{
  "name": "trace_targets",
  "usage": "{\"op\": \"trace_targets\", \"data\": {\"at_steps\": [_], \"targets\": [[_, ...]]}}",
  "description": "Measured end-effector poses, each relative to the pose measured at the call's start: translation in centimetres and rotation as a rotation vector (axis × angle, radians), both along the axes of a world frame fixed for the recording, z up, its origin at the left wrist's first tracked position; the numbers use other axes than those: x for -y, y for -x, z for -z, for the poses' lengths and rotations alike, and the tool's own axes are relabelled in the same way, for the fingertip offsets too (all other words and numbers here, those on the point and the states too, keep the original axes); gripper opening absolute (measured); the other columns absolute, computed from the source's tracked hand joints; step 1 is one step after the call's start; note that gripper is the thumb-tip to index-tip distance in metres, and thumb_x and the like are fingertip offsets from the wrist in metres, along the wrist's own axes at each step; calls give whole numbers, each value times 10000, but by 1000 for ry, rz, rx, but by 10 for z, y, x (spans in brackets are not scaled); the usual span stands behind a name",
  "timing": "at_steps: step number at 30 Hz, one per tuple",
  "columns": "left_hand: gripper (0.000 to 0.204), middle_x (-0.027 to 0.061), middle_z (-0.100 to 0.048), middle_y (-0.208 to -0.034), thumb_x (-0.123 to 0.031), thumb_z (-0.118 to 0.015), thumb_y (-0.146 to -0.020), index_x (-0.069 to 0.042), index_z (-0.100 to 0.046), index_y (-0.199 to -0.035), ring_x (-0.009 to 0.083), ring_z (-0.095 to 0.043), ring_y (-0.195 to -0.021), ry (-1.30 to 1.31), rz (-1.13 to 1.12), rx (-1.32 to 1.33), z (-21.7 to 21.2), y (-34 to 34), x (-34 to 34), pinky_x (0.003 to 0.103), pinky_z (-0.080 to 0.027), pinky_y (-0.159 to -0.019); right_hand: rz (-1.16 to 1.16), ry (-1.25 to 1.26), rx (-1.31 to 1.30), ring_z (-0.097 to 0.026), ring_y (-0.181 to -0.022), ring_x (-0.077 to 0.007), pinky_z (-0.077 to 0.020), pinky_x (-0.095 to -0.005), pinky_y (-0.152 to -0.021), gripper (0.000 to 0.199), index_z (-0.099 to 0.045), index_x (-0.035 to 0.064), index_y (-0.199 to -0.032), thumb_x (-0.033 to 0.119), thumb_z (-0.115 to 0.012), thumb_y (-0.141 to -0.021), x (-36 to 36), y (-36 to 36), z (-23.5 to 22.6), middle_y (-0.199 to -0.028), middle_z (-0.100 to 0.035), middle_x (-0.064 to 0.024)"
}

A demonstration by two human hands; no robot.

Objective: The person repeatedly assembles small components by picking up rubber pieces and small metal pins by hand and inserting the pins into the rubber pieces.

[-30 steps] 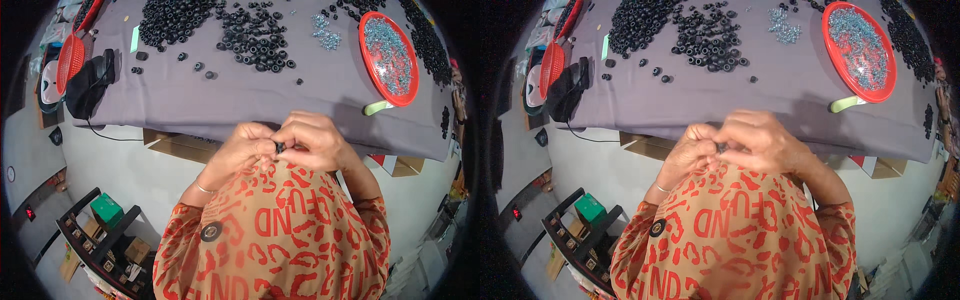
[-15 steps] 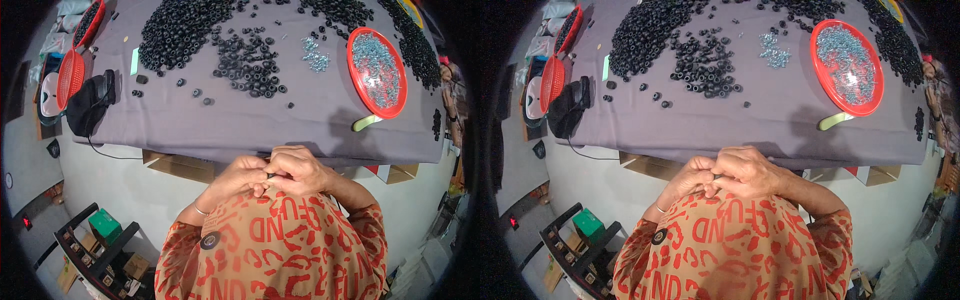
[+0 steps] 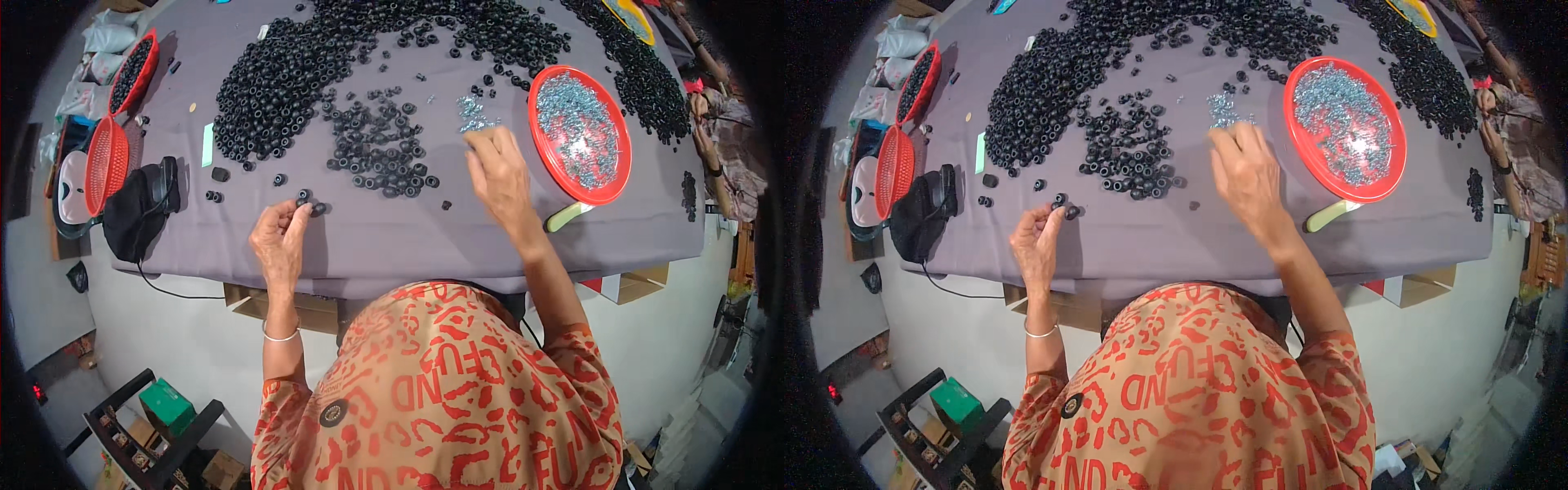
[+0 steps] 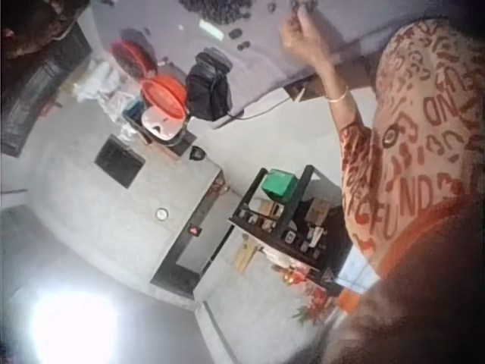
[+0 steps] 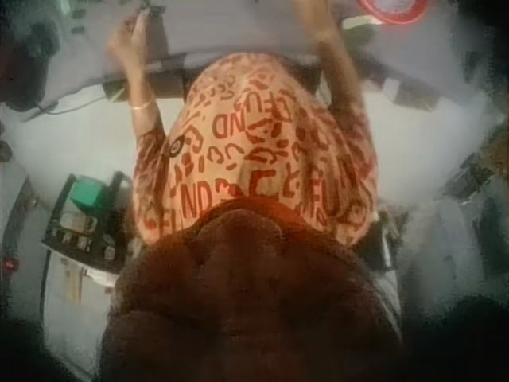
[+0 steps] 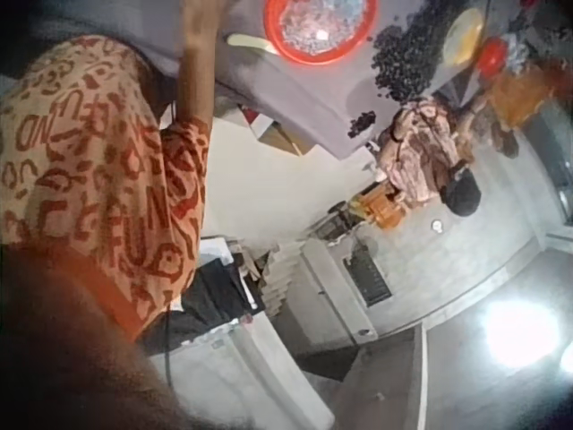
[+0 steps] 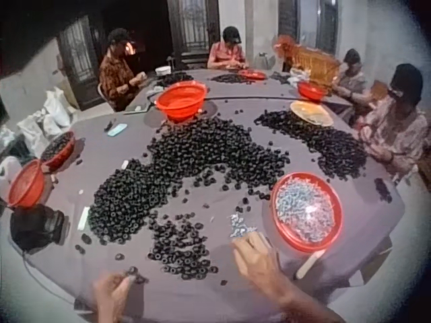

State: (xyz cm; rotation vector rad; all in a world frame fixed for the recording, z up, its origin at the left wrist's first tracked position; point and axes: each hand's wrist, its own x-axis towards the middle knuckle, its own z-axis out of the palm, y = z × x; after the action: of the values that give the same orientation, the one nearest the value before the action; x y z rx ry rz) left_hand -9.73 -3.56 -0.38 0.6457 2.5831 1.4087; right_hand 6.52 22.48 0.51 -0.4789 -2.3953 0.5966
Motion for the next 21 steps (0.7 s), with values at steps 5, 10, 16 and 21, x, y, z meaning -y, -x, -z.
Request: {"op": "trace_targets", "data": {"at_steps": [5,10,16,21], "targets": [[238,23,-619,-750,-70,-713,-766,30,-625,-963,63,-548,-661,-70,-37,71,6,5,-3,193,-456,-609,29,-175,172,-531,-815,-263,-448,-376,-677,216,-592,36,-930,-29,-609,-725,-19,12,7,-883,-513,-99],[304,55,-546,-844,-16,-712,-745,31,-584,-1016,66,-523,-636,-216,-124,62,7,-9,-9,192,-455,-564,-158,3,84,-538,-843,-276,-450,-362,-703,270,-595,30,-949,-56,-616,-694,-13,-9,12,-900,-523,-108],[300,44,-513,-855,15,-702,-742,12,-581,-1017,74,-423,-627,-321,-144,-204,7,-32,-21,196,-399,-506,-46,70,-94,-534,-835,-266,-440,-343,-696,278,-607,26,-926,-69,-632,-666,-5,-34,12,-882,-537,-109],[263,55,-527,-817,51,-704,-701,-23,-607,-934,116,-433,-615,-181,50,-392,-4,-61,-37,225,-360,-459,-5,-16,-71,-514,-788,-257,-427,-346,-669,246,-618,38,-898,-34,-650,-665,-5,-33,13,-869,-537,-90]]}}
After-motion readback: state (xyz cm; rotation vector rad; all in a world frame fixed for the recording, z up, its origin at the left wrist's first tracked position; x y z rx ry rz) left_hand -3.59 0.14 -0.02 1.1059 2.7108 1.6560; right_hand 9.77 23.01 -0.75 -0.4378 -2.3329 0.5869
